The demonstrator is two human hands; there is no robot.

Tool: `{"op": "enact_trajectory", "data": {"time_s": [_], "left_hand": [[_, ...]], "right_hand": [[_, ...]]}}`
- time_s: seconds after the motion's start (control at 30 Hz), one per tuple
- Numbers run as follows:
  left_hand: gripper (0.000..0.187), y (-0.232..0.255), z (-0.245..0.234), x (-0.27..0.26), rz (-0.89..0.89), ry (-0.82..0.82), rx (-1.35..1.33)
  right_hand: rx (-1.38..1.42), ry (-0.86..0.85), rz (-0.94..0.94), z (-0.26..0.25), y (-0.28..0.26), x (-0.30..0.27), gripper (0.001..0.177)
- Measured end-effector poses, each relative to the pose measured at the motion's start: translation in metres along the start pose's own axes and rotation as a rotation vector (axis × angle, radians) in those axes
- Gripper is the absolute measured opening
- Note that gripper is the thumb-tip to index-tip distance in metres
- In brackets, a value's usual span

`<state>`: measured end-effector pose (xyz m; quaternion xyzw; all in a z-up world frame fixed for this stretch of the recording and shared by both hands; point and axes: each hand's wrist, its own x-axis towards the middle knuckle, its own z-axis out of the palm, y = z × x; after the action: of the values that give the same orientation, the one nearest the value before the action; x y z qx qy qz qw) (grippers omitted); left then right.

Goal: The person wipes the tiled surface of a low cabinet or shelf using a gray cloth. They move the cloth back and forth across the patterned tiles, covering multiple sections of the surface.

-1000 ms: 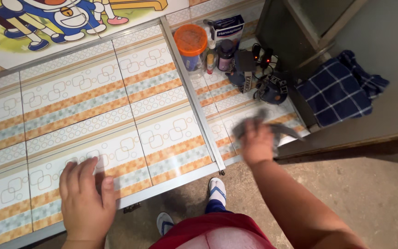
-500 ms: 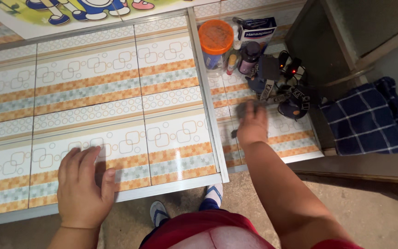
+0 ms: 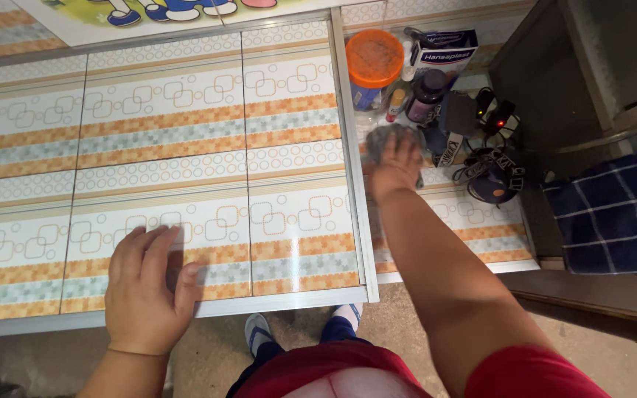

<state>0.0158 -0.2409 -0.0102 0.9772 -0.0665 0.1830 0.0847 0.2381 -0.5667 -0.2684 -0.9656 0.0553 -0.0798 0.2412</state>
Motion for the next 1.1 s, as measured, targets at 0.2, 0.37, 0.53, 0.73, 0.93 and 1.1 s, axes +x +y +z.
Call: {"op": "enact_trajectory", "data": {"time_s": [0.2, 0.37, 0.53, 0.73, 0.93, 1.1], "left_hand": [[0.045, -0.002, -0.001, -0.007, -0.003, -0.016, 0.003], [0.043, 0.000, 0.002, -0.004, -0.005, 0.009, 0.001], [0.043, 0.001, 0.001, -0.001, 0.007, 0.015, 0.027], [0.041, -0.004, 0.002, -0.006, 0.002, -0.012, 0.024], [0.036, -0.014, 0.009, -0.015, 0.060, 0.014, 0.036], [0.034, -0.018, 0.012, -0.021, 0.033, 0.004, 0.055]], "right_hand": [[0.019, -0.187, -0.390, 0.016, 0.023, -0.058, 0.060], [0.111, -0.160, -0.493, -0.062, 0.033, -0.202, 0.059], [0.340, -0.183, -0.312, -0.111, 0.050, -0.213, 0.032], [0.119, 0.169, -0.259, -0.088, 0.043, -0.078, 0.051], [-0.135, -0.347, 0.022, -0.062, 0.025, -0.084, 0.035], [-0.068, -0.204, -0.413, -0.090, 0.069, -0.181, 0.050]]}}
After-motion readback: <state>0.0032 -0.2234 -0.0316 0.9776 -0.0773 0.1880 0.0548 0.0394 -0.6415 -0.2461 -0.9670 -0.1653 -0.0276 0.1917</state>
